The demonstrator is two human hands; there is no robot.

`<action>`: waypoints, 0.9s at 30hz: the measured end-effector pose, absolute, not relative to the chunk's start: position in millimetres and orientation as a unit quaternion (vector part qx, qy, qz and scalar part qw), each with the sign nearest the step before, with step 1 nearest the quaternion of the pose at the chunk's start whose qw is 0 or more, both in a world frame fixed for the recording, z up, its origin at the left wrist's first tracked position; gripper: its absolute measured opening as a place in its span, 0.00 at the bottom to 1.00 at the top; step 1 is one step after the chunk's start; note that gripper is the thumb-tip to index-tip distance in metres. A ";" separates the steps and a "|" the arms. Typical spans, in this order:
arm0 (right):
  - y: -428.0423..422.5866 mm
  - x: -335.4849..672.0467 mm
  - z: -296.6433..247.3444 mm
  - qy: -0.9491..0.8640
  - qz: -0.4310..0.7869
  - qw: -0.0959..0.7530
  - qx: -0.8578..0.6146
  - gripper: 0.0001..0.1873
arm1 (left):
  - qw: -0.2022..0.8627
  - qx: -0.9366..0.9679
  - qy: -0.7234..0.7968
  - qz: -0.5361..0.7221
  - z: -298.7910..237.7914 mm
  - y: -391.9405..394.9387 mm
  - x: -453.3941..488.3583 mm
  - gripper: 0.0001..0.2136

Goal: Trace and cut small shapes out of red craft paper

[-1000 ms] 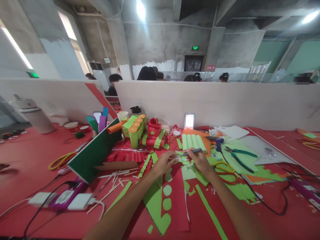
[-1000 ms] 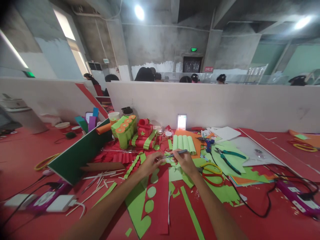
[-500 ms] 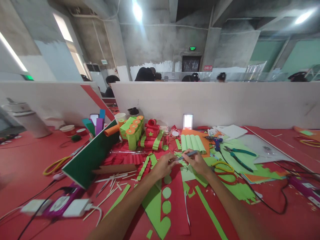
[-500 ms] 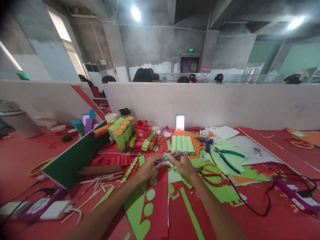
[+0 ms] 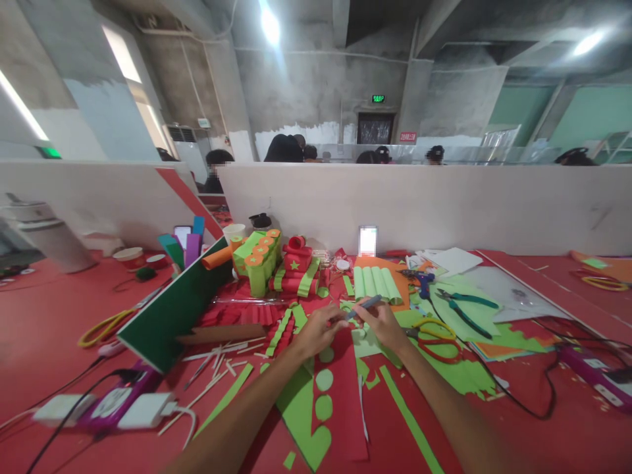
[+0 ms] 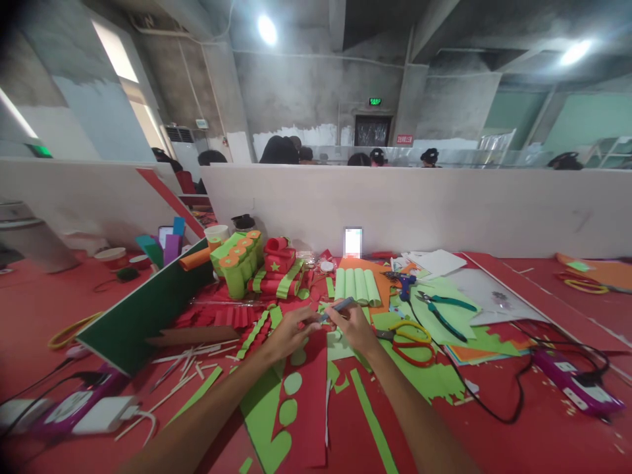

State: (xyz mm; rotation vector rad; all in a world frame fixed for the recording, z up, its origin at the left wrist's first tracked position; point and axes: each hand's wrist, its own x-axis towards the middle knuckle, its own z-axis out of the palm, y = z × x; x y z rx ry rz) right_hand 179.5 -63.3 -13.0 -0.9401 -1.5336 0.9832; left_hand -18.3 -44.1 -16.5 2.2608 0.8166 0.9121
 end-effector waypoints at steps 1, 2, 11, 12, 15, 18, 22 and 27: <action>-63.4 179.0 -12.9 -0.638 0.410 0.522 -0.392 0.16 | 0.277 0.843 0.306 0.344 -16.9 -44.2 -18.3 0.16; -63.6 178.7 -12.8 -0.636 0.409 0.524 -0.392 0.16 | 0.271 0.843 0.309 0.347 -17.4 -44.5 -18.3 0.17; -61.8 180.8 -13.5 -0.651 0.397 0.510 -0.397 0.17 | 0.259 0.852 0.317 0.326 -16.5 -44.4 -14.2 0.15; -61.0 181.8 -12.4 -0.657 0.394 0.504 -0.399 0.16 | 0.260 0.855 0.319 0.316 -15.0 -42.9 -14.4 0.14; -59.4 188.5 -6.2 -0.672 0.384 0.487 -0.405 0.13 | 0.263 0.855 0.329 0.303 -11.2 -37.5 -18.2 0.12; -59.8 200.3 -0.5 -0.731 0.299 0.457 -0.409 0.08 | 0.251 0.858 0.344 0.287 -11.7 -34.5 -24.7 0.13; -59.6 213.3 -5.6 -0.852 0.119 0.307 -0.407 0.19 | 0.228 0.881 0.347 0.228 -17.4 -36.5 -28.1 0.11; -56.3 220.6 -15.3 -0.887 0.034 0.166 -0.429 0.43 | 0.231 0.890 0.348 0.180 -20.3 -39.0 -25.4 0.12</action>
